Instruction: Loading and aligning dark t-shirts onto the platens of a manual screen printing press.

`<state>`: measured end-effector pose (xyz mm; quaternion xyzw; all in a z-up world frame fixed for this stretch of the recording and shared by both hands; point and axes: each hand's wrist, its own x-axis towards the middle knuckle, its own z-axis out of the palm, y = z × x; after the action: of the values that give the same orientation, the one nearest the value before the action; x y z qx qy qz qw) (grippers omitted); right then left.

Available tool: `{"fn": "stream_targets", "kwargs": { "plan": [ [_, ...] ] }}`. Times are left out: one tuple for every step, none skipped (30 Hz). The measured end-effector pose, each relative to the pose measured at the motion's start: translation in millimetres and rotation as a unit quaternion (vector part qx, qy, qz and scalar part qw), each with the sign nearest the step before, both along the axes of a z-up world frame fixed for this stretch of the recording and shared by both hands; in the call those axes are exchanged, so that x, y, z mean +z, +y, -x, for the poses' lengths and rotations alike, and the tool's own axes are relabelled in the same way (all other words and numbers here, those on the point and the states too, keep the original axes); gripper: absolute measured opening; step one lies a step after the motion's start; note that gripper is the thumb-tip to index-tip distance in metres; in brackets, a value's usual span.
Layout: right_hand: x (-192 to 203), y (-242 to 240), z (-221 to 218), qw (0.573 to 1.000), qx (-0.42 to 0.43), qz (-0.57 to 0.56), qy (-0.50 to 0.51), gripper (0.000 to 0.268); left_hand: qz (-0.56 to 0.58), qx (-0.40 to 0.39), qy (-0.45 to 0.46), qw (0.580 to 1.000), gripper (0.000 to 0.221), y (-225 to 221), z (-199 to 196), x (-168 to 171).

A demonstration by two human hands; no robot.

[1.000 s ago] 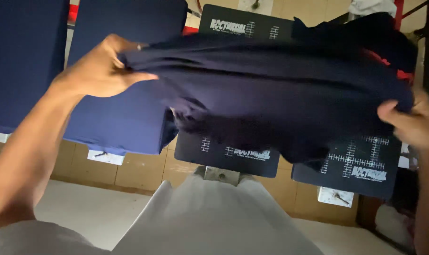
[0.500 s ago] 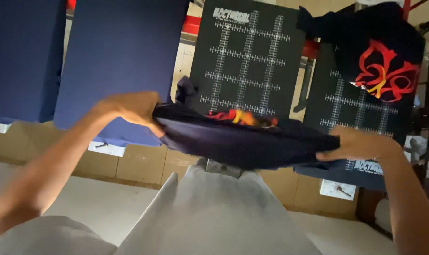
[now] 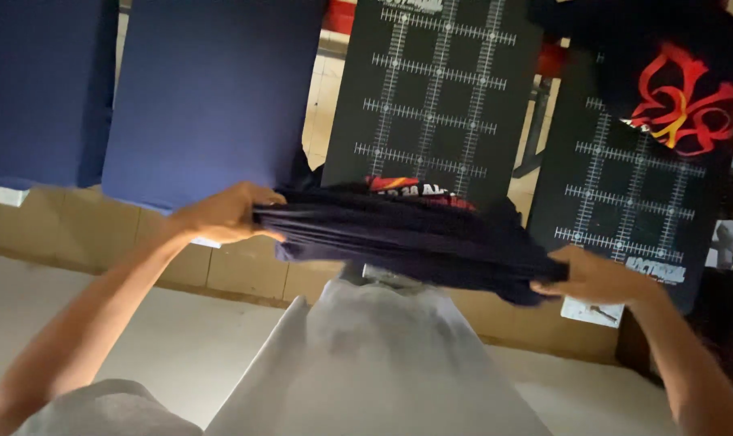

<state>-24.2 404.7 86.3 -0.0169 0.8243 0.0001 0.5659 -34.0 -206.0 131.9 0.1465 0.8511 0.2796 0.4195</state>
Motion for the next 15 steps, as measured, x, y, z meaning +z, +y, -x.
{"fn": "stream_targets", "kwargs": {
  "plan": [
    [-20.2, 13.4, -15.9, 0.997, -0.047, 0.058, 0.035, 0.109, -0.097, 0.042, 0.099, 0.989, 0.053, -4.9, -15.8, -8.0],
    [-21.1, 5.0, -29.1, 0.997, -0.046, 0.058, 0.029, 0.109, -0.096, 0.043, 0.094, 0.990, 0.053, -7.7, -29.0, -6.0],
    [-21.6, -3.0, -41.9, 0.994, -0.027, 0.077, -0.071, 0.106, 0.023, 0.021, -0.046, 0.998, 0.058, -10.1, -41.6, -3.8],
    [-20.5, -9.2, -53.8, 0.981, -0.008, 0.093, -0.168, 0.104, 0.140, -0.003, -0.182, 0.973, 0.064, -11.1, -52.1, -2.6],
    [-20.3, -7.2, -65.1, 0.981, -0.009, 0.091, -0.172, 0.104, 0.138, -0.004, -0.186, 0.973, 0.064, -17.4, -64.0, -3.8],
    [-19.8, -4.7, -77.1, 0.946, -0.042, 0.166, -0.277, 0.098, 0.121, -0.055, -0.231, 0.964, 0.074, -23.2, -77.9, -4.2],
    [-18.9, -2.2, -88.9, 0.893, -0.075, 0.238, -0.375, 0.092, 0.102, -0.105, -0.275, 0.950, 0.086, -29.1, -91.5, -4.2],
    [-27.3, -1.2, -93.6, 0.892, -0.075, 0.238, -0.376, 0.092, 0.103, -0.104, -0.276, 0.950, 0.086, -24.1, -83.6, 12.0],
    [-35.5, -0.3, -98.8, 0.866, -0.104, 0.300, -0.386, 0.092, 0.085, -0.093, -0.262, 0.957, 0.090, -19.2, -75.9, 28.3],
    [-42.0, 2.1, -107.6, 0.834, -0.133, 0.359, -0.398, 0.092, 0.067, -0.080, -0.251, 0.962, 0.095, -13.1, -72.8, 44.6],
    [-41.3, -13.7, -104.5, 0.832, -0.133, 0.357, -0.402, 0.092, 0.065, -0.079, -0.256, 0.961, 0.095, -8.1, -77.5, 22.9],
    [-41.4, -30.3, -100.6, 0.903, -0.078, 0.271, -0.323, 0.087, 0.067, -0.062, -0.216, 0.972, 0.088, -3.7, -81.6, 1.4],
    [-41.2, -46.8, -97.0, 0.955, -0.020, 0.179, -0.237, 0.084, 0.070, -0.046, -0.176, 0.981, 0.082, 0.8, -86.1, -19.9],
    [-70.4, -41.5, -99.2, 0.954, -0.021, 0.181, -0.238, 0.084, 0.072, -0.047, -0.177, 0.980, 0.082, 11.5, -83.4, -47.5],
    [-99.7, -36.0, -101.4, 0.966, -0.113, 0.204, -0.113, 0.079, 0.081, 0.041, -0.164, 0.982, 0.072, 22.5, -80.8, -75.2]
  ]
}}
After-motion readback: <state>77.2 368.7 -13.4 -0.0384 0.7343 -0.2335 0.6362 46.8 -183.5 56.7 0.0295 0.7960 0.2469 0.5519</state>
